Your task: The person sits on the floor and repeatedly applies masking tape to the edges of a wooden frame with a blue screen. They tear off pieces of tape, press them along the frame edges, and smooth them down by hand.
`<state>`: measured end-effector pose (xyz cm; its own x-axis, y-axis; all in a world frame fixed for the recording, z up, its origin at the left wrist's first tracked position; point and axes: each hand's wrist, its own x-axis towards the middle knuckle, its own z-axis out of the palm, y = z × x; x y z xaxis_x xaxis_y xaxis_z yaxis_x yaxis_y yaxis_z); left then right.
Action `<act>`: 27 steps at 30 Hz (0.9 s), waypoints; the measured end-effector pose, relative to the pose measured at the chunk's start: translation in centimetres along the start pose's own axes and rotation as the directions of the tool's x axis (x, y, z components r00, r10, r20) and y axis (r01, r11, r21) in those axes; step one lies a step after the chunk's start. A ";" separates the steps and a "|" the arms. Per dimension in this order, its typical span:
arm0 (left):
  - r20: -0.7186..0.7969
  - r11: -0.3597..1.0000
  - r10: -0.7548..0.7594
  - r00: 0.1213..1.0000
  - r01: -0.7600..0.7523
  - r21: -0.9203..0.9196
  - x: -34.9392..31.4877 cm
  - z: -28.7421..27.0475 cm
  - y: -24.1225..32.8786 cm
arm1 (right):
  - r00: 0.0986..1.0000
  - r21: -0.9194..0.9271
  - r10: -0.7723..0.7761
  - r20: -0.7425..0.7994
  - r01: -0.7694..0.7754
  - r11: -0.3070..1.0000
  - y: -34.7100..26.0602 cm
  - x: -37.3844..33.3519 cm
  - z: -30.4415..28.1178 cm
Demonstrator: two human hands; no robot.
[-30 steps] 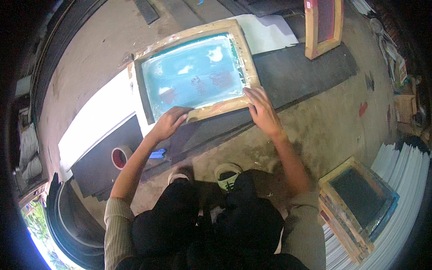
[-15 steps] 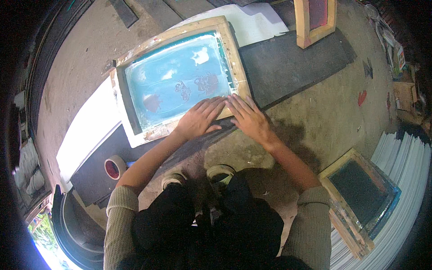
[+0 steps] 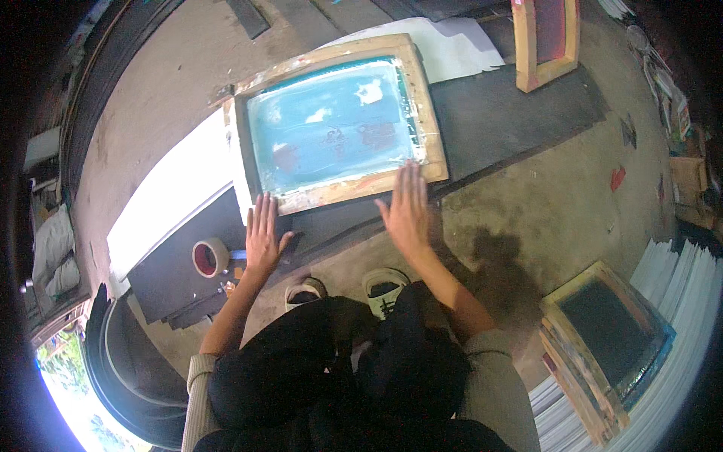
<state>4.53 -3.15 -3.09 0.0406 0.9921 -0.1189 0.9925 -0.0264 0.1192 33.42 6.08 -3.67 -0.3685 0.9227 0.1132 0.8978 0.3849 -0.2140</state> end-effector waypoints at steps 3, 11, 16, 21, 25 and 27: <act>-0.066 0.996 -0.083 0.994 0.079 -0.050 -1.8 0.1 -1.2 | 0.985 0.130 -0.169 0.020 0.165 0.978 -4.8 0.4 1.8; -0.391 0.796 -0.579 0.716 0.391 -0.462 2.2 1.9 -2.1 | 0.902 0.158 -0.413 -0.128 0.430 0.889 -2.7 3.4 -1.3; -0.051 0.330 -0.761 0.647 0.318 -0.889 1.8 1.4 -4.4 | 0.947 -0.101 -0.292 -0.133 0.281 0.955 1.8 4.7 -1.7; -0.017 0.313 -0.775 0.632 0.360 -0.879 1.7 0.5 -4.4 | 0.964 -0.093 -0.242 -0.111 0.232 0.968 -3.4 5.2 1.1; -0.006 0.295 -0.780 0.625 0.360 -0.885 1.6 0.5 -4.6 | 0.953 0.061 -0.296 -0.066 0.300 0.952 -9.8 5.6 2.8; -0.027 0.350 -0.764 0.645 0.379 -0.857 1.8 0.4 -4.6 | 0.920 0.142 -0.371 -0.127 0.387 0.911 -13.2 6.0 3.9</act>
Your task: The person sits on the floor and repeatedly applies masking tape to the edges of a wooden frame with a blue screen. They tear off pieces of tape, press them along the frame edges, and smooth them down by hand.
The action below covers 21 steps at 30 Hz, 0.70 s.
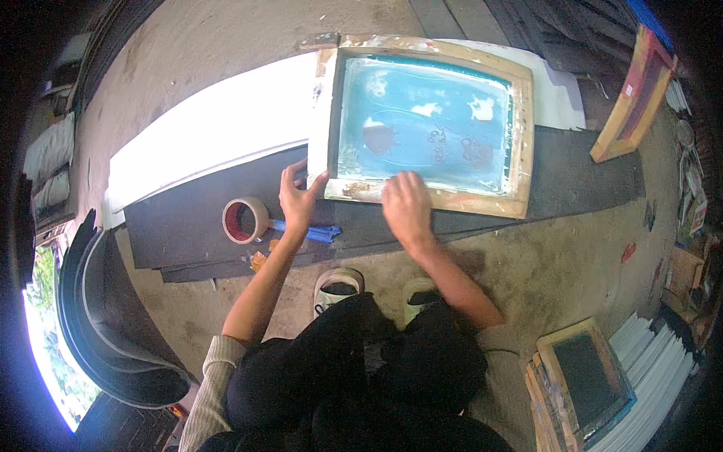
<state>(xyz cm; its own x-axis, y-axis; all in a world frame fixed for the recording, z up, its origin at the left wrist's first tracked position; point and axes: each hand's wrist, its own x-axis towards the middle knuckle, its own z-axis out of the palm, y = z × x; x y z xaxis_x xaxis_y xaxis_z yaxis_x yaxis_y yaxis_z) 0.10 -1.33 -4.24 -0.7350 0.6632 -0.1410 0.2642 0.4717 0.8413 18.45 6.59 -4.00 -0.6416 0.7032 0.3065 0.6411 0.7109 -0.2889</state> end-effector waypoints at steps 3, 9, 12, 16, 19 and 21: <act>0.018 0.999 -0.027 0.999 0.027 -0.039 0.1 0.0 0.6 | 0.999 0.148 -0.026 0.021 0.023 0.989 -3.5 2.1 2.0; 0.055 0.994 -0.054 0.997 0.058 -0.087 0.2 -0.2 -0.1 | 0.994 0.226 -0.089 0.059 0.073 0.971 -6.5 3.5 3.6; 0.002 0.996 0.025 1.000 -0.024 -0.089 0.0 0.5 -1.1 | 0.986 0.099 -0.140 0.090 0.131 0.986 -6.0 2.6 3.6; -0.005 0.987 0.128 0.992 -0.127 -0.096 0.4 1.2 -2.6 | 0.946 -0.051 -0.282 0.160 0.293 0.955 -2.3 0.5 1.2; -0.042 0.984 0.165 0.985 -0.167 -0.054 0.2 1.7 -3.0 | 0.952 -0.130 -0.178 0.248 0.215 0.968 2.9 -1.9 -1.7; -0.054 0.979 0.197 0.979 -0.200 -0.051 -0.1 1.9 -2.3 | 0.961 -0.180 -0.150 0.233 0.194 0.964 6.6 -3.6 -3.4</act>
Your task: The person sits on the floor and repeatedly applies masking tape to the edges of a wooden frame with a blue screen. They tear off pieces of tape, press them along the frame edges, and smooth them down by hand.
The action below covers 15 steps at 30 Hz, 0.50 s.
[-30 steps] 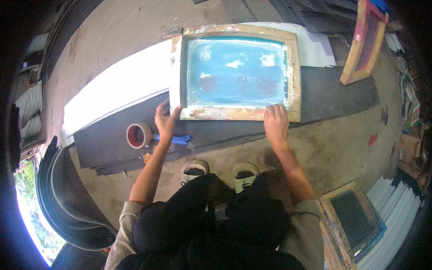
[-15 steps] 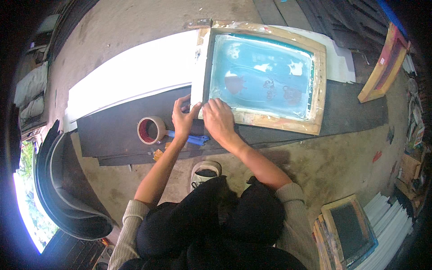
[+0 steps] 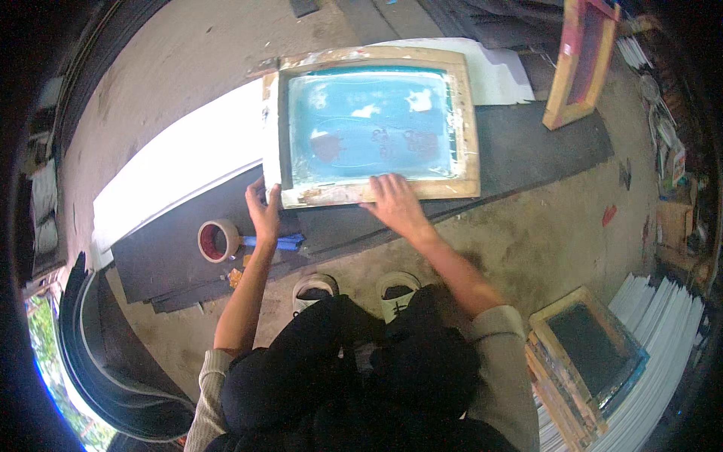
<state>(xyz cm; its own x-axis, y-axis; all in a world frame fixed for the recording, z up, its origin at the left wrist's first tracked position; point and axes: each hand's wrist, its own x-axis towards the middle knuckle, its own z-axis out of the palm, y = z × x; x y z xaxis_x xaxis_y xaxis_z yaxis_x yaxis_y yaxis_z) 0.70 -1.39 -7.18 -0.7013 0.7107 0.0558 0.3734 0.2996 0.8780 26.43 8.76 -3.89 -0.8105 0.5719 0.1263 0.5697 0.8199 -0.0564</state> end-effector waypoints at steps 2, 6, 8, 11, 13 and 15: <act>0.003 0.999 0.025 1.000 -0.025 0.030 0.0 0.0 -0.3 | 1.000 -0.028 0.023 -0.010 -0.023 0.999 3.6 -2.4 -1.0; -0.006 1.000 0.005 1.000 -0.005 -0.012 0.1 -0.2 -1.0 | 0.995 -0.022 0.065 0.077 -0.063 0.998 8.3 -5.4 -2.6; 0.011 0.999 -0.026 1.000 0.026 -0.026 0.1 -0.2 -0.9 | 0.994 -0.044 0.046 0.103 -0.042 0.998 9.7 -6.3 -3.0; 0.032 0.992 0.048 0.998 -0.051 0.117 0.4 -0.5 -0.4 | 0.995 -0.088 0.048 0.093 -0.040 0.995 9.5 -6.4 -3.0; 0.072 0.986 0.026 0.997 -0.037 0.161 0.5 -0.7 0.4 | 0.991 -0.143 0.056 0.123 -0.038 0.989 9.2 -6.4 -3.1; 0.155 0.975 0.011 0.988 -0.045 0.217 1.4 -0.5 1.4 | 0.987 -0.248 0.055 0.149 -0.017 0.969 9.4 -6.7 -3.2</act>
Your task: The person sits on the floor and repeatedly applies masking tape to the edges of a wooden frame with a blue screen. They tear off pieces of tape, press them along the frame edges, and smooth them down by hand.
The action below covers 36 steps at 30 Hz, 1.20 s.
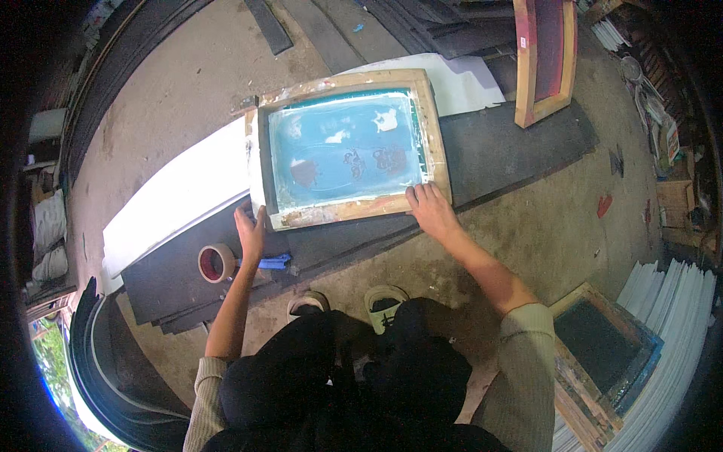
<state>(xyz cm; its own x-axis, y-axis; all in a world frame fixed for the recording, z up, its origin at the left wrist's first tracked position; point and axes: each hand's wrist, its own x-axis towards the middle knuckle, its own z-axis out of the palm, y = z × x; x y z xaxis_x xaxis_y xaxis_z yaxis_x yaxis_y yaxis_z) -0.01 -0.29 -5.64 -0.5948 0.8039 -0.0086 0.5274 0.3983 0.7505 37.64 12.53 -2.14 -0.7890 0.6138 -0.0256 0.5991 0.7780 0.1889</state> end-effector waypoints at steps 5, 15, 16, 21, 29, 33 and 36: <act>-0.017 0.949 0.139 0.990 -0.129 0.288 4.3 1.4 0.3 | 0.994 0.070 -0.107 -0.001 0.107 0.992 0.9 1.0 -0.6; -0.185 0.966 -0.023 0.983 -0.025 -0.257 1.1 1.4 4.3 | 0.883 0.002 0.233 -0.407 -0.255 0.967 4.6 1.2 -6.8; -0.207 0.916 -0.089 0.974 -0.002 -0.401 1.4 1.2 5.5 | 0.704 0.113 0.402 -0.586 -0.419 0.901 4.3 2.4 -7.4; -0.329 0.761 -0.224 0.917 -0.046 -0.647 1.2 -0.8 13.2 | 0.482 0.977 0.855 -0.193 0.174 0.122 -4.7 11.2 -15.0; -0.380 0.917 -0.080 0.921 -0.082 -0.392 -1.3 -3.1 17.9 | 0.258 0.932 0.901 -0.348 0.199 0.303 -5.3 14.9 -19.4; -0.697 0.932 0.235 0.678 -0.361 -0.037 -1.0 -8.8 18.5 | 0.417 0.922 0.824 -0.384 0.136 0.361 1.3 12.6 -15.7; -0.413 0.935 0.351 0.840 -0.338 0.106 3.4 -11.3 17.2 | 0.611 0.988 0.777 -0.154 0.087 0.128 2.9 10.3 -12.1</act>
<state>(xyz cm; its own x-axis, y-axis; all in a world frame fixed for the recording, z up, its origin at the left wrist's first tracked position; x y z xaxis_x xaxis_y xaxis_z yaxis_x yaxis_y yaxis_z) 0.23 4.30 14.72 -0.5657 0.6324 0.5291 0.7585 0.1474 0.6347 29.61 19.49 9.97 -0.0374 0.9585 0.2827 0.1423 0.2851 -0.9479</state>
